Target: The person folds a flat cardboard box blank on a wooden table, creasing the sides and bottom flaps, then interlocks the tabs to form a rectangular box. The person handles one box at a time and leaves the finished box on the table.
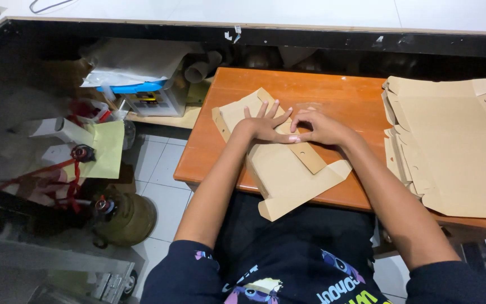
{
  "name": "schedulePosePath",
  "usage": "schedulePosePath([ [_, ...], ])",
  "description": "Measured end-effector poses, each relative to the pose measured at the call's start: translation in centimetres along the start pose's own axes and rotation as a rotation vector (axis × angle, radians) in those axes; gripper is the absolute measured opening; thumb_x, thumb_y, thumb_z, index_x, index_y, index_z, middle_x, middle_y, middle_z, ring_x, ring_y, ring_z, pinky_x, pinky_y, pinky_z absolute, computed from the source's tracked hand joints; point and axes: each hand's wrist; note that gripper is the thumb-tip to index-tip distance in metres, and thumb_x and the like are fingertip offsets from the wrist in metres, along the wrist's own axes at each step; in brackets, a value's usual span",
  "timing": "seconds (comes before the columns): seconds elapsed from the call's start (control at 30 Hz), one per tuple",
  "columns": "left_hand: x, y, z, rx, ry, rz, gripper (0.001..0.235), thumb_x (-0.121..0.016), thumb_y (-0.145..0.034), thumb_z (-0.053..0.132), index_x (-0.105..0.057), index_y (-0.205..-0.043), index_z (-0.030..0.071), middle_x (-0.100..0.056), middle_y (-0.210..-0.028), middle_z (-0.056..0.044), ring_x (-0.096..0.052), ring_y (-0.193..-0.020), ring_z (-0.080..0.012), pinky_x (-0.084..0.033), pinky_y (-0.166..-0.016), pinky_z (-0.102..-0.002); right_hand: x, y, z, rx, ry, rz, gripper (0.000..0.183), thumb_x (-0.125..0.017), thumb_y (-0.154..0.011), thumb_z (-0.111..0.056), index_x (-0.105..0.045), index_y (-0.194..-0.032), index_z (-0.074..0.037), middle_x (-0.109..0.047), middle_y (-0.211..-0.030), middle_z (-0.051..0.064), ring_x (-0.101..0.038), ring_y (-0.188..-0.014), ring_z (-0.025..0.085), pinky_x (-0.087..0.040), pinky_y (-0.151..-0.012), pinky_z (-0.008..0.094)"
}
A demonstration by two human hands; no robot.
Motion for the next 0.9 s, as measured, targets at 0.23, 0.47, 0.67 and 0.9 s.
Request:
schedulePosePath([
  [0.23,-1.2,-2.4,-1.5,-0.033,-0.020,-0.004,0.094,-0.050,-0.080,0.088,-0.014,-0.159,0.053,0.015,-0.172,0.006,0.019,-0.156,-0.0317,0.016,-0.115,-0.074,0.0,-0.3,-0.2,0.037,-0.054,0.114,0.013,-0.078,-0.091,-0.017,-0.075,-0.104,-0.015,-0.073,-0.103,0.008,-0.064,-0.110,0.032,-0.046,-0.102,0.043],
  [0.47,-0.6,-2.0,-1.2,-0.035,-0.036,-0.025,0.091,-0.048,-0.083,0.085,-0.009,-0.159,0.054,0.017,-0.172,0.004,0.020,-0.156,-0.0322,0.015,-0.115,-0.075,-0.9,-1.7,2.7,-0.198,0.071,0.198,0.039,-0.084,-0.085,-0.036,-0.061,-0.114,-0.024,-0.064,-0.115,0.002,-0.055,-0.120,0.028,-0.035,-0.105,0.044],
  [0.67,-0.5,-1.8,-1.0,-0.040,-0.042,-0.040,0.089,-0.046,-0.086,0.082,-0.008,-0.160,0.053,0.018,-0.172,0.003,0.020,-0.156,-0.0335,0.015,-0.114,-0.075,0.2,-0.4,1.5,-0.300,0.122,-0.033,0.059,-0.079,-0.087,-0.048,-0.044,-0.131,-0.030,-0.046,-0.139,0.004,-0.035,-0.139,0.032,-0.021,-0.115,0.054],
  [0.9,-1.0,-3.4,-1.7,-0.037,-0.070,-0.050,0.091,-0.046,-0.083,0.087,-0.008,-0.159,0.055,0.021,-0.170,0.004,0.021,-0.155,-0.0341,0.014,-0.112,-0.077,2.1,1.5,-2.6,-0.316,0.113,-0.224,0.077,-0.075,-0.085,-0.051,-0.035,-0.146,-0.028,-0.030,-0.162,0.010,-0.014,-0.155,0.041,-0.003,-0.125,0.067],
])
Point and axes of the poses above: each hand's wrist, its own y-axis away from the middle knuckle, its own x-axis out of the back of the hand, z = x × y
